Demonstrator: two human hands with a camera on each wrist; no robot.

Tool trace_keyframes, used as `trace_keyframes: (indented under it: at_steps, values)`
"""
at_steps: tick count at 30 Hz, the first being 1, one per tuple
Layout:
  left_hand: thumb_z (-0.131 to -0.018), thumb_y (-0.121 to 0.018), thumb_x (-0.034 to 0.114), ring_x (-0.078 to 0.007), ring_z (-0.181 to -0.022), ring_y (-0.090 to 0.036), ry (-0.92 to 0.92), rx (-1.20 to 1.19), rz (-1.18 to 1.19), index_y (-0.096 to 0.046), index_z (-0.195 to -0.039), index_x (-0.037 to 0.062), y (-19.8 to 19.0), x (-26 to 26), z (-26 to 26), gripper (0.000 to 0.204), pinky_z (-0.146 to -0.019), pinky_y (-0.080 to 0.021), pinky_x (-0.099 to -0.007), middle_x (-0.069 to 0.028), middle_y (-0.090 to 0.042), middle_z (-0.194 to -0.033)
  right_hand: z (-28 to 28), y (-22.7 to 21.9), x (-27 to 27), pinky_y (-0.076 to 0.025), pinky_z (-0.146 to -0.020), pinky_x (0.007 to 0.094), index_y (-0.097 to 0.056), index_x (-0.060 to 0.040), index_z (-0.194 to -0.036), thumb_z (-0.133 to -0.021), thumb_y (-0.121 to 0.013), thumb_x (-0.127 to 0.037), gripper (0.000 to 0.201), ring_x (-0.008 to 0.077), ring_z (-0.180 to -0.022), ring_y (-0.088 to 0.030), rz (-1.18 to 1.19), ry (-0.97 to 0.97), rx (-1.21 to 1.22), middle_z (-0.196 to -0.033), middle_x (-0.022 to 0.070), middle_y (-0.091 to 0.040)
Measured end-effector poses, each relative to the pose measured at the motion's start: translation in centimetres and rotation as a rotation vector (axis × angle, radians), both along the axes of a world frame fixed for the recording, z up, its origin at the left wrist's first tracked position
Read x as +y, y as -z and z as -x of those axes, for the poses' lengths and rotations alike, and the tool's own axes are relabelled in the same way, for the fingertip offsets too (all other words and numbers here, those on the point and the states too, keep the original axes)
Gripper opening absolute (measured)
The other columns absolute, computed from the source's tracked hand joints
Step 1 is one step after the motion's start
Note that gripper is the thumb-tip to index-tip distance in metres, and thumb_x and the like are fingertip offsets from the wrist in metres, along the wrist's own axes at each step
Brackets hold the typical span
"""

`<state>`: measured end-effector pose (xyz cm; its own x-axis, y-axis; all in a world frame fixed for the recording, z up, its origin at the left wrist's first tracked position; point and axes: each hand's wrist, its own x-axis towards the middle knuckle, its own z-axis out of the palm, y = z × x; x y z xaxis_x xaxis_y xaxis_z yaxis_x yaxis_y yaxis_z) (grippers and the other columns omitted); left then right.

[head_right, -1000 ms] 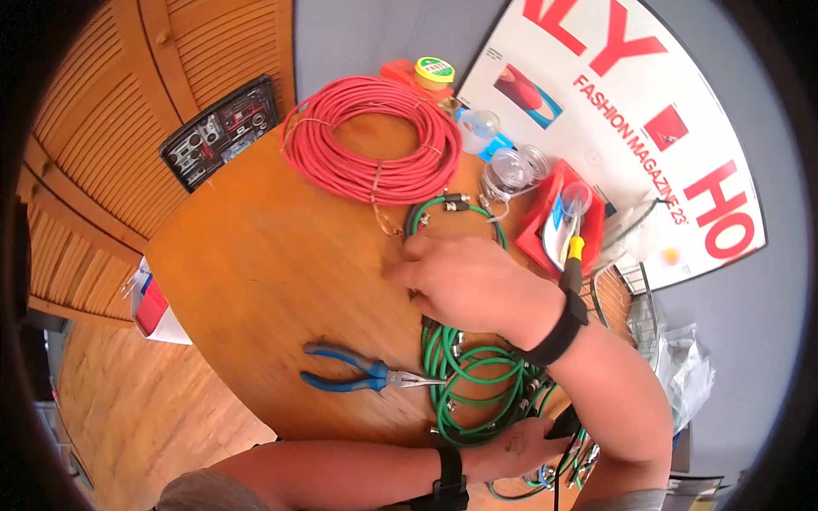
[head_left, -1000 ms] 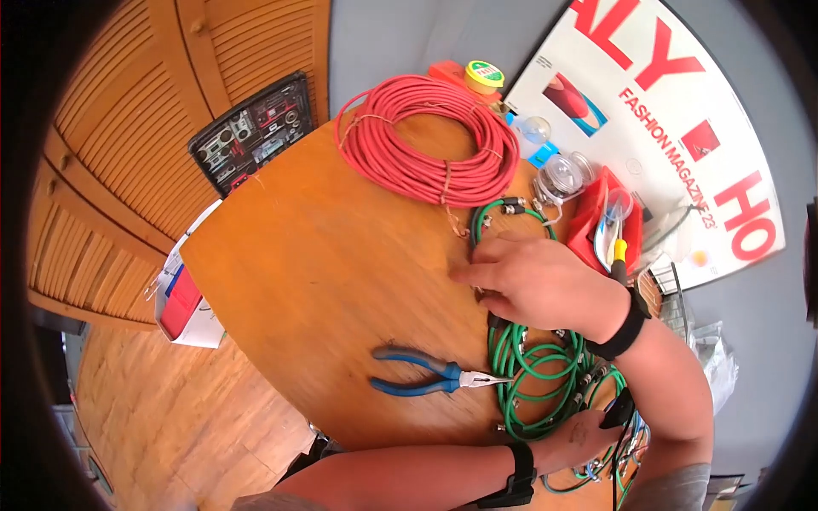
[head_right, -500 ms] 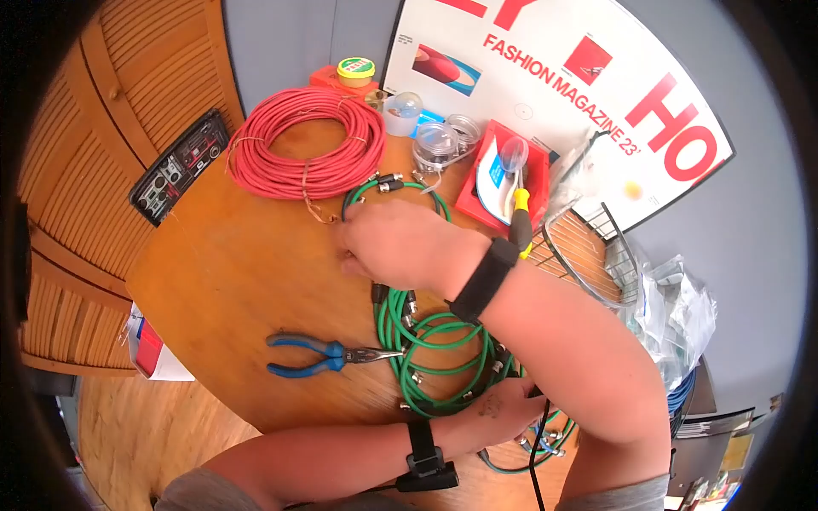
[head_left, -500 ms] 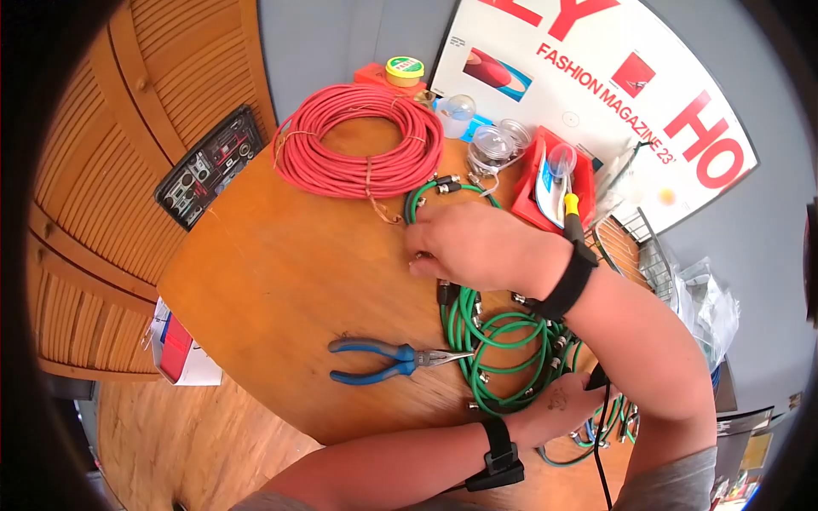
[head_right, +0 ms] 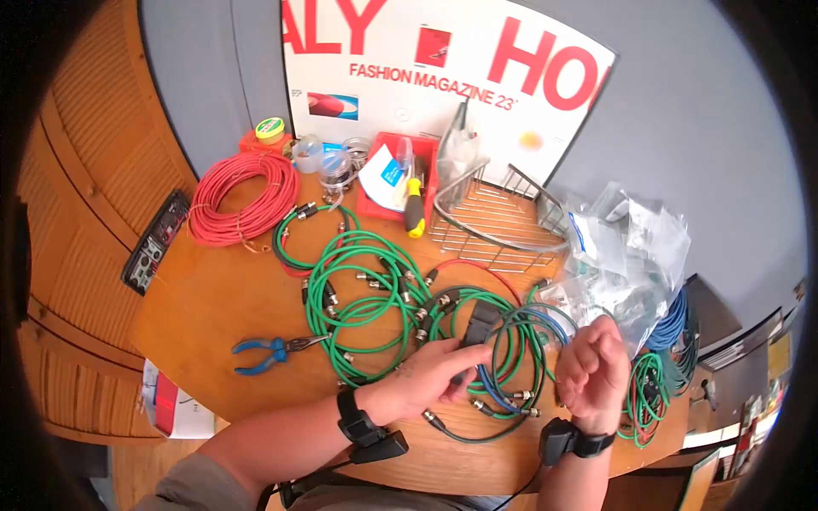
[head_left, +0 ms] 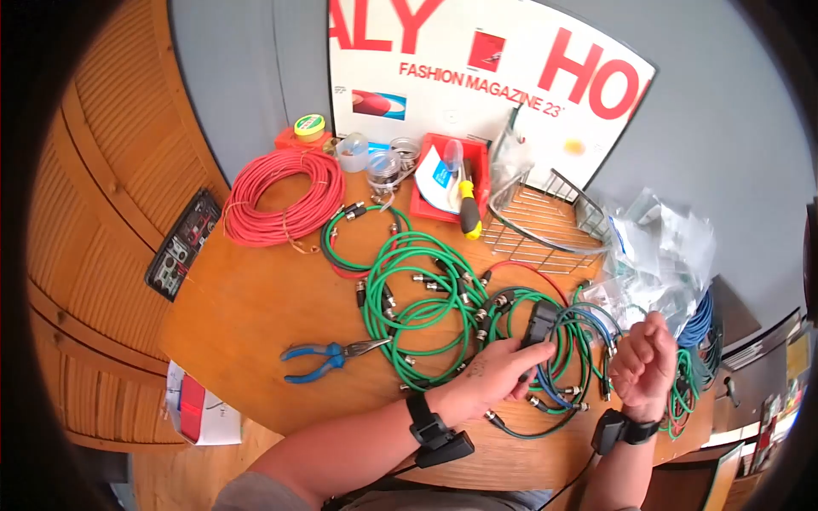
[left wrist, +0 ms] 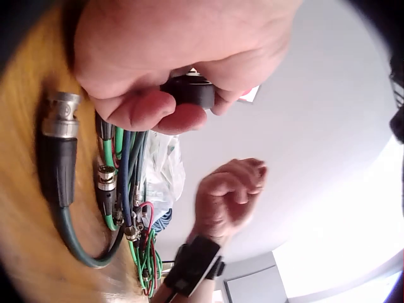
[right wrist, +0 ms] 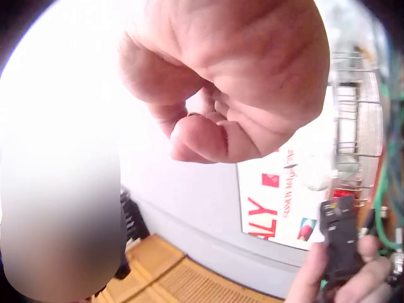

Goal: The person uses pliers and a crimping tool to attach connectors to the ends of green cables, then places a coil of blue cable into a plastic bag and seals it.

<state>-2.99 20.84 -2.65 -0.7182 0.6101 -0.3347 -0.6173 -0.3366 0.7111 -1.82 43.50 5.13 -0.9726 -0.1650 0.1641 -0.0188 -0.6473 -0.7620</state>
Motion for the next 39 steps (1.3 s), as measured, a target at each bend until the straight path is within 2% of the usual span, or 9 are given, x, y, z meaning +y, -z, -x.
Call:
trace_keyframes:
  at_steps: [5,15,21,25,31,33,34,36,39]
  values:
    - [-0.094,-0.062,0.038,-0.0093,-0.053,-0.045,-0.021,0.031,0.097,-0.06,-0.097,0.0077,-0.6,0.1,-0.1,0.031,-0.047,-0.033,-0.0229,0.0023,-0.05,-0.07,1.3,6.1,4.3,-0.035,-0.042,0.0227,-0.054,-0.0053,-0.097,-0.099,-0.05,-0.021,0.016,0.0099,-0.052,-0.04,0.481,-0.017,-0.239,-0.066,-0.0014,-0.043]
    - [-0.097,-0.059,0.025,-0.006,-0.062,-0.049,-0.368,0.387,0.386,-0.055,-0.115,0.0063,-6.0,-4.0,-0.3,0.026,-0.053,-0.038,-0.0208,0.0036,-0.052,-0.075,1.6,6.1,4.1,-0.035,-0.045,0.0226,-0.061,-0.0085,-0.105,-0.096,-0.06,-0.023,0.017,0.0095,-0.053,-0.045,0.231,-0.028,-0.284,-0.068,-0.0031,-0.051]
    - [-0.09,-0.064,0.017,-0.0106,-0.075,-0.057,-0.341,0.96,1.308,-0.061,-0.11,-0.0006,-6.3,-15.3,-0.3,0.027,-0.068,-0.048,-0.0279,-0.0005,-0.064,-0.088,1.0,5.0,3.9,-0.034,-0.043,0.0209,-0.06,-0.0086,-0.109,-0.096,-0.061,-0.021,0.018,0.0089,-0.05,-0.044,0.247,0.025,-0.242,-0.065,-0.0028,-0.05]
    - [-0.081,-0.071,0.029,-0.038,-0.073,-0.063,-0.12,0.847,1.897,-0.063,-0.099,-0.0021,-5.8,-21.1,-1.5,0.037,-0.068,-0.047,-0.0431,-0.0223,-0.062,-0.074,1.0,4.6,3.5,-0.032,-0.041,0.0199,-0.053,-0.0151,-0.096,-0.096,-0.06,-0.024,0.012,0.0059,-0.049,-0.043,0.207,-0.024,-0.234,-0.065,-0.0043,-0.05]
    - [-0.082,-0.071,0.025,-0.0387,-0.084,-0.063,-0.196,0.764,1.721,-0.063,-0.109,-0.0028,-4.8,-22.1,-2.8,0.039,-0.074,-0.05,-0.0398,-0.0228,-0.064,-0.093,1.0,5.8,3.4,-0.036,-0.042,0.0192,-0.054,-0.0183,-0.108,-0.098,-0.058,-0.026,0.013,0.0064,-0.054,-0.046,0.202,-0.019,-0.23,-0.07,-0.0049,-0.049]
    - [-0.083,-0.071,0.023,-0.0264,-0.086,-0.062,-0.217,1.341,2.002,-0.061,-0.114,-0.0031,-4.4,-22.2,-3.5,0.042,-0.074,-0.051,-0.0344,-0.0178,-0.061,-0.101,0.9,5.4,3.3,-0.037,-0.043,0.0192,-0.054,-0.0183,-0.108,-0.098,-0.058,-0.026,0.013,0.0065,-0.054,-0.048,0.187,-0.017,-0.233,-0.071,-0.0047,-0.05]
    - [-0.083,-0.071,0.023,-0.0264,-0.086,-0.062,-0.23,1.346,1.999,-0.061,-0.114,-0.0031,-4.3,-22.0,-3.9,0.042,-0.074,-0.051,-0.0344,-0.0178,-0.061,-0.101,0.9,5.1,3.2,-0.036,-0.042,0.02,-0.053,-0.0171,-0.102,-0.097,-0.059,-0.026,0.012,0.0068,-0.052,-0.047,0.206,0.013,-0.262,-0.068,-0.0043,-0.05]
    - [-0.081,-0.073,0.029,-0.0377,-0.099,-0.059,-0.319,0.907,1.599,-0.061,-0.114,-0.0029,-5.7,-19.2,-5.4,0.047,-0.085,-0.049,-0.0411,-0.0219,-0.059,-0.112,0.8,5.1,3.0,-0.035,-0.041,0.0207,-0.053,-0.0161,-0.096,-0.096,-0.061,-0.026,0.013,0.0072,-0.051,-0.046,0.231,0.045,-0.294,-0.067,-0.0041,-0.051]
    - [-0.081,-0.074,0.032,-0.0413,-0.112,-0.051,-0.079,1.149,1.698,-0.058,-0.119,-0.0048,-4.8,-18.2,-7.2,0.056,-0.098,-0.042,-0.0437,-0.0239,-0.056,-0.117,1.0,5.6,3.3,-0.035,-0.042,0.0204,-0.053,-0.0165,-0.098,-0.096,-0.061,-0.026,0.012,0.007,-0.052,-0.047,0.228,0.042,-0.284,-0.068,-0.0041,-0.051]
